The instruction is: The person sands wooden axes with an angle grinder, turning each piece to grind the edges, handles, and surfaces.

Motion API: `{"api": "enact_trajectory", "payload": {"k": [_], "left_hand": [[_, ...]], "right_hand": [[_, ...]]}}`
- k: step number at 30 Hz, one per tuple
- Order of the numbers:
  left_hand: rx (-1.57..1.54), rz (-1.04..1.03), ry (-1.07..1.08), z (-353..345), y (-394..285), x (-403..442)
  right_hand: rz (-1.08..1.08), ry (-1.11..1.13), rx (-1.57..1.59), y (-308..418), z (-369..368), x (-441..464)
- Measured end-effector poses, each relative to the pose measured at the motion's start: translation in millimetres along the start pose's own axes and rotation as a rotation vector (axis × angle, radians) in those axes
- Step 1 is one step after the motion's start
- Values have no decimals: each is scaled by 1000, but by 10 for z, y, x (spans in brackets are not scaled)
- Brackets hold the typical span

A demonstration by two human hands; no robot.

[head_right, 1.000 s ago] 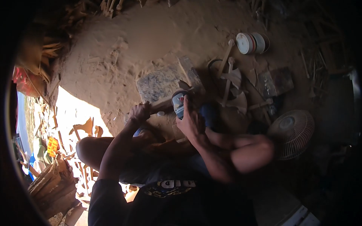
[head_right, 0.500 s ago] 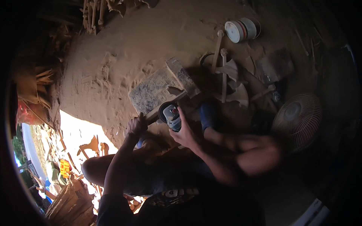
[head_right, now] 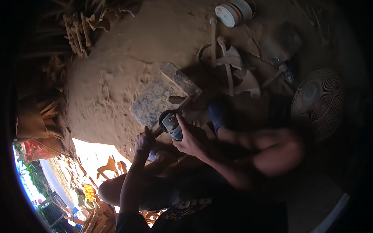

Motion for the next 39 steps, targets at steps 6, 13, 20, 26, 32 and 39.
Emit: {"api": "enact_trajectory", "payload": {"k": [6, 13, 20, 26, 32, 39], "left_hand": [[91, 17, 28, 25, -75, 16], [105, -1, 49, -22, -5, 75], [88, -37, 23, -44, 34, 85], [79, -49, 19, -39, 39, 89], [110, -24, 21, 10, -28, 75], [88, -20, 31, 9, -23, 89]], "right_hand": [[-34, -38, 77, -291, -178, -33], [-48, -76, 126, -447, -119, -91], [-54, -111, 202, -627, -296, -80], [-29, -234, 111, -558, -32, -106], [-99, -45, 124, -577, -68, -72], [-72, -226, 109, -615, -4, -145]]}}
Point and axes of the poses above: each hand's wrist, its own x-axis towards the middle knuckle, its own z-axis out of the back of the hand, y = z × x, the point moved 6 cm from there along x, towards the middle knuckle, and after that the axes turned 11 degrees about -x, right-handed, at the moved point
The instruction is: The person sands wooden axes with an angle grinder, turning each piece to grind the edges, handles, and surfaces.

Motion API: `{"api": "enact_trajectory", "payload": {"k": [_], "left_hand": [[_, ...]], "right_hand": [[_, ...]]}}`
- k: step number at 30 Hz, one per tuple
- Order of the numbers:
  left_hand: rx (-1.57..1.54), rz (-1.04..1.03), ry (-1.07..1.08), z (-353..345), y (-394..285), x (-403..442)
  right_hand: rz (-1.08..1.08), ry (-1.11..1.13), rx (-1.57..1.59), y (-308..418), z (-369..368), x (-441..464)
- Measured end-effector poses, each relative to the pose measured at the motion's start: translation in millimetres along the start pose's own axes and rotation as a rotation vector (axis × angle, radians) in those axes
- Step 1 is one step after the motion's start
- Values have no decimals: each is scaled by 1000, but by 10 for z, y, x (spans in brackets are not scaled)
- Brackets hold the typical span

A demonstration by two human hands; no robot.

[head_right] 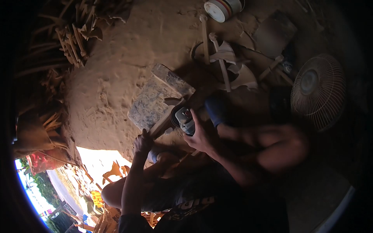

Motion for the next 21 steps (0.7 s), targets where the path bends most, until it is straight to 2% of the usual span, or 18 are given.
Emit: {"api": "enact_trajectory", "payload": {"k": [9, 18, 21], "left_hand": [[13, 2, 10, 13, -14, 8], [-3, -9, 19, -32, 34, 22], [11, 5, 11, -41, 37, 27]], "right_hand": [[-12, -45, 10, -115, 137, 69], [-35, -1, -12, -138, 56, 70], [-86, 78, -63, -126, 29, 65]]}}
Point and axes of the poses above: each hand's wrist, its own x-axis towards the middle knuckle, its own z-axis out of the back of the hand, y = z × x, the point moved 6 cm from there along x, towards the middle knuckle, and after that the axes turned 11 degrees about -x, right-handed, at the moved point
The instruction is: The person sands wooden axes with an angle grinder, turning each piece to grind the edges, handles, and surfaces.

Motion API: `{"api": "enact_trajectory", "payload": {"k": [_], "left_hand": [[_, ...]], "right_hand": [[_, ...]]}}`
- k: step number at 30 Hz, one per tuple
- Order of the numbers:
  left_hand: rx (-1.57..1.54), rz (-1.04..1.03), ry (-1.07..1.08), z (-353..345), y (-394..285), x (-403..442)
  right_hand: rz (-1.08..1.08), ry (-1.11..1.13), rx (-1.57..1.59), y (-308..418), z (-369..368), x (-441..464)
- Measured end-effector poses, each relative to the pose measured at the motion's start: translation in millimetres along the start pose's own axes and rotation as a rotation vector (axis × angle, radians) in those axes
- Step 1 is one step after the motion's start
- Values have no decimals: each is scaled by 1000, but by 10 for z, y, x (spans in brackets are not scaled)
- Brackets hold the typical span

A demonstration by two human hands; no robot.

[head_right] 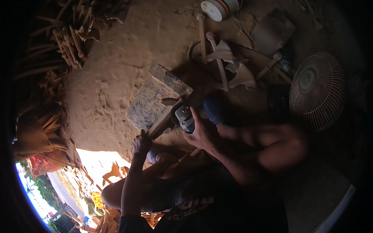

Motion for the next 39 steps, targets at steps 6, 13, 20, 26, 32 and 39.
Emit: {"api": "enact_trajectory", "payload": {"k": [6, 13, 20, 26, 32, 39], "left_hand": [[5, -7, 0, 13, -7, -14], [16, 4, 4, 26, -17, -13], [5, 21, 15, 49, -36, -15], [-8, 23, 11, 44, -38, -6], [-1, -2, 5, 26, -12, -6], [-291, -17, -47, 70, 231, 25]], "right_hand": [[44, -195, 0, -126, 162, 19], [93, -311, -104, -89, 321, 104], [55, -258, -175, -7, 375, 176], [60, -237, -251, 33, 362, 219], [9, -252, -150, -23, 386, 265], [-19, -368, 186, -300, 548, 370]]}}
Point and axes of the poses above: each hand's wrist, its own x-axis towards the middle knuckle, its own z-axis out of the back of the hand, y = z × x, the point moved 6 cm from there along x, towards the middle knuckle, and after that the axes turned 11 degrees about -x, right-handed, at the moved point
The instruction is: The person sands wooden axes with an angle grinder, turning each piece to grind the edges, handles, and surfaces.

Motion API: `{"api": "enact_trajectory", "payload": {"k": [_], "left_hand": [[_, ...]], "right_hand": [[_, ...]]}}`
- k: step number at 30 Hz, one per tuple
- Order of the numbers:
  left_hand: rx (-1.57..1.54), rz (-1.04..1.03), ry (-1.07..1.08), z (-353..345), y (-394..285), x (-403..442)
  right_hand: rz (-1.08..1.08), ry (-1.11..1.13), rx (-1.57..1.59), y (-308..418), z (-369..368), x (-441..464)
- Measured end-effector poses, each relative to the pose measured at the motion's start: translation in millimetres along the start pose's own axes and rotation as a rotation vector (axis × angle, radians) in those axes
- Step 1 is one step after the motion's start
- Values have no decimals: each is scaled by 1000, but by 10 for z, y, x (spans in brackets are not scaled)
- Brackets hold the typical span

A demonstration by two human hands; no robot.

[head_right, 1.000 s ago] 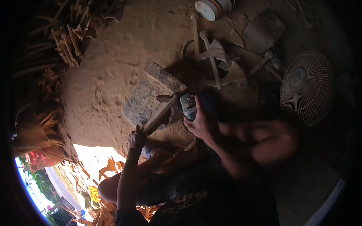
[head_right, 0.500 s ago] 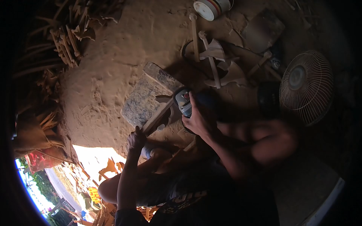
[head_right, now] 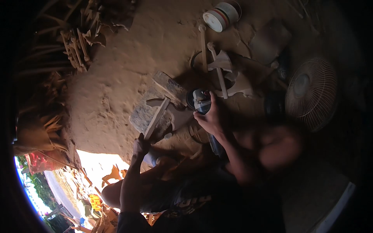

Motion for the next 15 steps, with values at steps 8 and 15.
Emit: {"api": "enact_trajectory", "payload": {"k": [8, 15], "left_hand": [[-94, -31, -30, 60, 94, -20], [-101, -56, -42, -67, 235, 11]], "right_hand": [[57, 64, 187, 354, 199, 146], [-15, 249, 186, 501, -213, 252]]}}
Point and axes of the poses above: each hand's wrist, its own x-axis towards the middle knuckle, its own z-axis out of the back of the hand, y = z × x, the point moved 6 cm from there along x, towards the middle knuckle, and after that the axes turned 11 degrees about -x, right-handed, at the moved point
